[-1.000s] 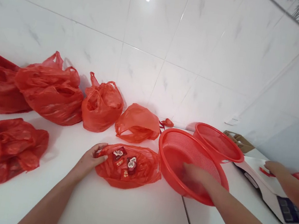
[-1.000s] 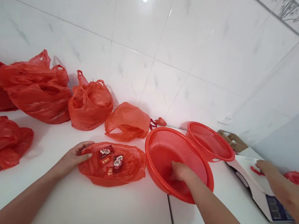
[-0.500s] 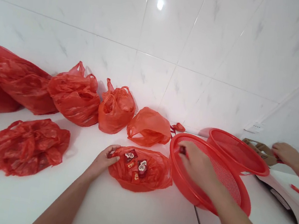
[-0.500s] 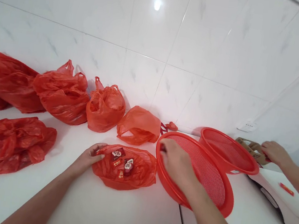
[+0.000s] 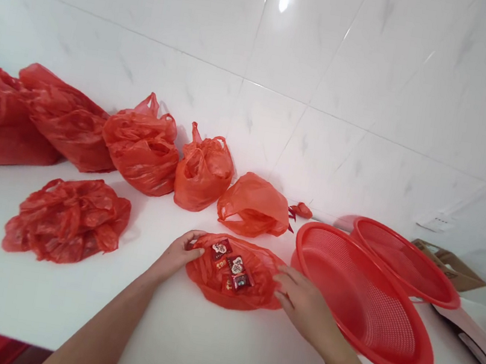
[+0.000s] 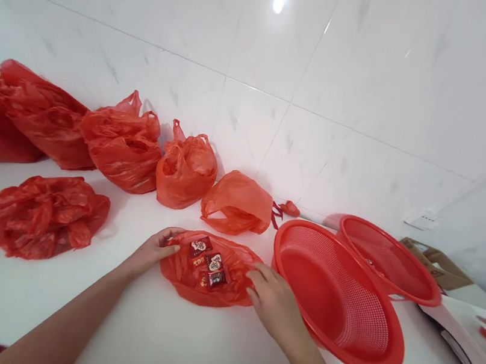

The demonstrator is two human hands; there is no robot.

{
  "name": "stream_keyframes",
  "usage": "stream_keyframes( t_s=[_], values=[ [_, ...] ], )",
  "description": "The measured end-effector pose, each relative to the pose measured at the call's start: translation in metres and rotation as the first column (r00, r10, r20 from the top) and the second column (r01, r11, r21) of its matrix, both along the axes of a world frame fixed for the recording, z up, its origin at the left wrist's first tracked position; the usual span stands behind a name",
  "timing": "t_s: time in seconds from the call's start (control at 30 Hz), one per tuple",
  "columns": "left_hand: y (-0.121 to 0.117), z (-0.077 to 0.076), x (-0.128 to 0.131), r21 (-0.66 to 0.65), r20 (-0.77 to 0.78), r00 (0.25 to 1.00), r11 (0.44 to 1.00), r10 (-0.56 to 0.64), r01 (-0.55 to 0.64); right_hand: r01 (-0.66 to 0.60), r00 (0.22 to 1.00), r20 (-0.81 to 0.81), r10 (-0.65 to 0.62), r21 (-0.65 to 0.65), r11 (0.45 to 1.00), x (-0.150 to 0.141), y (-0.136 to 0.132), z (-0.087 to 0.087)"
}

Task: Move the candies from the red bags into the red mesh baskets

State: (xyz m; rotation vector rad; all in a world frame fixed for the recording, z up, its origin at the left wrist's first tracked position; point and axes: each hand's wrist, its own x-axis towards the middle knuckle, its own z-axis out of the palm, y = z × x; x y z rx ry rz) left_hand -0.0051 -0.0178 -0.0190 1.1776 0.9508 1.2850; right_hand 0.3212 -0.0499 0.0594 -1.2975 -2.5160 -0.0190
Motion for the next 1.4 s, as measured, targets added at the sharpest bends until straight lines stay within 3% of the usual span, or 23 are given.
stream_keyframes(
  t_s=[0.1, 0.2, 0.37, 0.47, 0.53, 0.6, 0.77, 0.87, 0.97, 1.07, 1.17, 1.23, 1.33, 1.4],
  values=[
    [0.002, -0.001, 0.001, -0.010, 0.001, 1.000, 1.000, 0.017, -0.017, 0.081, 0.993, -0.085, -0.078, 0.035, 0.996, 0.019, -0.006, -0.009],
    [0.000, -0.004, 0.003, -0.014, -0.039, 0.991, 0.992, 0.126, -0.127, 0.226, 0.946, -0.250, -0.208, 0.049, 0.973, 0.021, -0.017, -0.024],
    [-0.016, -0.010, 0.012, -0.040, -0.204, 0.896, 0.911, 0.395, -0.410, 0.391, 0.814, -0.415, -0.406, -0.124, 0.912, 0.001, -0.030, -0.058],
    [-0.023, -0.001, 0.016, -0.043, -0.264, 0.865, 0.891, 0.427, -0.453, 0.367, 0.777, -0.463, -0.426, -0.216, 0.905, -0.012, -0.023, -0.064],
    [-0.023, 0.017, 0.018, -0.019, -0.275, 0.876, 0.909, 0.395, -0.416, 0.325, 0.769, -0.501, -0.398, -0.229, 0.917, -0.018, -0.016, -0.053],
    [-0.019, 0.044, 0.020, 0.065, -0.251, 0.882, 0.916, 0.399, -0.396, 0.303, 0.722, -0.584, -0.371, -0.216, 0.928, -0.020, -0.011, -0.029],
    [-0.011, 0.117, 0.027, 0.323, -0.131, 0.880, 0.859, 0.456, -0.397, 0.363, 0.373, -0.870, -0.322, -0.183, 0.914, -0.009, -0.007, 0.039],
    [-0.013, 0.142, 0.031, 0.410, -0.173, 0.854, 0.824, 0.490, -0.390, 0.311, 0.338, -0.893, -0.297, -0.192, 0.931, -0.004, -0.004, 0.063],
    [-0.016, 0.152, 0.034, 0.489, -0.251, 0.780, 0.770, 0.573, -0.409, 0.236, 0.320, -0.917, -0.239, -0.168, 0.957, -0.005, -0.003, 0.078],
    [-0.020, 0.160, 0.034, 0.586, -0.245, 0.689, 0.670, 0.682, -0.455, 0.209, 0.264, -0.952, -0.157, -0.102, 0.973, -0.011, -0.005, 0.096],
    [-0.025, 0.169, 0.033, 0.589, -0.143, 0.694, 0.624, 0.705, -0.513, 0.159, 0.157, -0.983, -0.092, -0.067, 0.985, -0.018, -0.007, 0.111],
    [-0.029, 0.172, 0.032, 0.555, -0.107, 0.743, 0.659, 0.661, -0.507, 0.144, 0.139, -0.988, -0.073, -0.052, 0.988, -0.021, -0.007, 0.112],
    [-0.033, 0.160, 0.024, 0.507, -0.146, 0.818, 0.752, 0.557, -0.421, 0.127, 0.322, -0.936, -0.145, -0.109, 0.986, -0.018, -0.008, 0.097],
    [-0.033, 0.138, 0.014, 0.447, -0.184, 0.878, 0.833, 0.441, -0.325, 0.108, 0.422, -0.887, -0.187, -0.155, 0.982, -0.011, -0.013, 0.075]
  ],
)
